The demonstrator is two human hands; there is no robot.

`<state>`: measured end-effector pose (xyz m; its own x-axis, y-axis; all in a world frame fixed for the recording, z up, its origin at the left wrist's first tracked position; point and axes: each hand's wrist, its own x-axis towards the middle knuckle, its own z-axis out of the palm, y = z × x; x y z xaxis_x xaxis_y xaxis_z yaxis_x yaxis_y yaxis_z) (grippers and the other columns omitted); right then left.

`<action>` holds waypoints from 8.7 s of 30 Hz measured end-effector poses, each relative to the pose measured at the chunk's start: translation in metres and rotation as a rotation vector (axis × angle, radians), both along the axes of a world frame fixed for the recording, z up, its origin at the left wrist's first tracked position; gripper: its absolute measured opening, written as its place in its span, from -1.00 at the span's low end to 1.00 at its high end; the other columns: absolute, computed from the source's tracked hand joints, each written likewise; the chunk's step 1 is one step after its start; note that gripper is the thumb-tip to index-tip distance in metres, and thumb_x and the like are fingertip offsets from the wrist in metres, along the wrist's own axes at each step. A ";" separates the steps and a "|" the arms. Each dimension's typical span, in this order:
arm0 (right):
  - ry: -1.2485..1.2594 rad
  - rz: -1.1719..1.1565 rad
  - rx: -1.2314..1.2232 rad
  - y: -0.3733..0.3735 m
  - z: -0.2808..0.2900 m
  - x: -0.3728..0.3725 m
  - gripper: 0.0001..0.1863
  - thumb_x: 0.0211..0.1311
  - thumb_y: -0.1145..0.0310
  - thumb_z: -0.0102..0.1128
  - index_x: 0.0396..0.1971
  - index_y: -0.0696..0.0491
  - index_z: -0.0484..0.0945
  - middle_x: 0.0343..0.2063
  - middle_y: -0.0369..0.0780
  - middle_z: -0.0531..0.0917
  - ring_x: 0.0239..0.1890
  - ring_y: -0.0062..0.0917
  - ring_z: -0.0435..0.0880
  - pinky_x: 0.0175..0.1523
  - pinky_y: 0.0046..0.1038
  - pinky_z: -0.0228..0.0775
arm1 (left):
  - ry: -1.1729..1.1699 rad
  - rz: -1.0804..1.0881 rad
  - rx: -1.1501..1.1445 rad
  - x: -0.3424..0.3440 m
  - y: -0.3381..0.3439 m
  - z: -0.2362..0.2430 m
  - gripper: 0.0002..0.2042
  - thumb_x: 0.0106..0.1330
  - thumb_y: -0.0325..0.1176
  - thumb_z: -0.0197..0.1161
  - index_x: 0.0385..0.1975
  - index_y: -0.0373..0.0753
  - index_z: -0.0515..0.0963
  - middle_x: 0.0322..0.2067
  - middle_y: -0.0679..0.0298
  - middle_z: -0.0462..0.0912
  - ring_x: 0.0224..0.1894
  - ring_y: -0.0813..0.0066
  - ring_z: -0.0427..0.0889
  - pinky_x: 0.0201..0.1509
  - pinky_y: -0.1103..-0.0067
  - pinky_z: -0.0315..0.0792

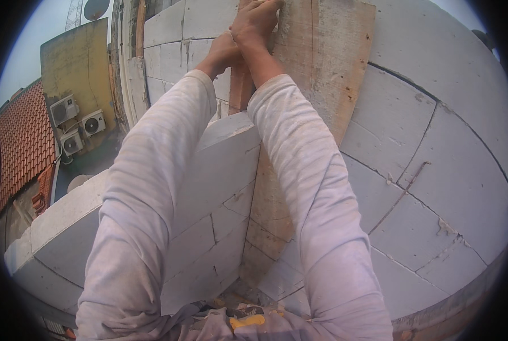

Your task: The person secures a wooden plank to a white block wall using pliers and nails, then threads a wire through the plank and along the wall. The person repeatedly uses pliers to drive nails into the plank and adjusts the wire with both hands.

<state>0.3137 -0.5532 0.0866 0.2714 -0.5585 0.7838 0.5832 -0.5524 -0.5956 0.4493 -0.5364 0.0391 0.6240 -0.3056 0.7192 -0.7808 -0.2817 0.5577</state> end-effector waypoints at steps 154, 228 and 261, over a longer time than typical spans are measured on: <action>0.003 0.002 -0.335 -0.083 -0.127 -0.196 -0.61 0.63 0.20 0.01 0.21 0.17 0.51 -0.33 -0.36 0.48 -0.46 -0.78 0.43 -0.49 -0.69 0.32 | -0.002 0.122 0.326 -0.136 -0.010 -0.064 -0.65 0.29 -0.47 0.24 0.07 -0.36 0.62 0.15 -0.04 0.64 0.20 -0.04 0.62 0.25 0.16 0.51; 1.168 -0.541 -0.621 -0.122 -0.194 -0.369 -0.72 0.51 0.20 0.16 -0.03 0.06 0.39 -0.51 -0.28 0.44 -0.49 -0.51 0.54 -0.37 -0.28 0.47 | -0.728 -0.477 -0.026 -0.205 -0.048 -0.187 -0.87 0.43 -0.39 0.22 -0.14 -0.28 0.55 -0.14 0.11 0.57 0.04 0.09 0.50 0.24 0.28 0.34; 1.017 -0.476 -0.566 -0.115 -0.215 -0.358 -0.60 0.47 0.43 0.06 0.27 0.06 0.49 -0.44 -0.19 0.67 -0.40 -0.39 0.63 -0.18 -0.35 0.49 | -0.546 -0.543 -0.035 -0.218 -0.039 -0.187 -0.89 0.36 -0.36 0.31 -0.21 -0.21 0.63 -0.17 0.10 0.62 0.00 0.00 0.57 0.28 0.25 0.27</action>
<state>-0.0443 -0.6679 -0.1281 0.7564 -0.4216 0.5001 -0.3270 -0.9059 -0.2690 0.2317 -0.5758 -0.1483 -0.0534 -0.4386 0.8971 -0.9715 0.2307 0.0550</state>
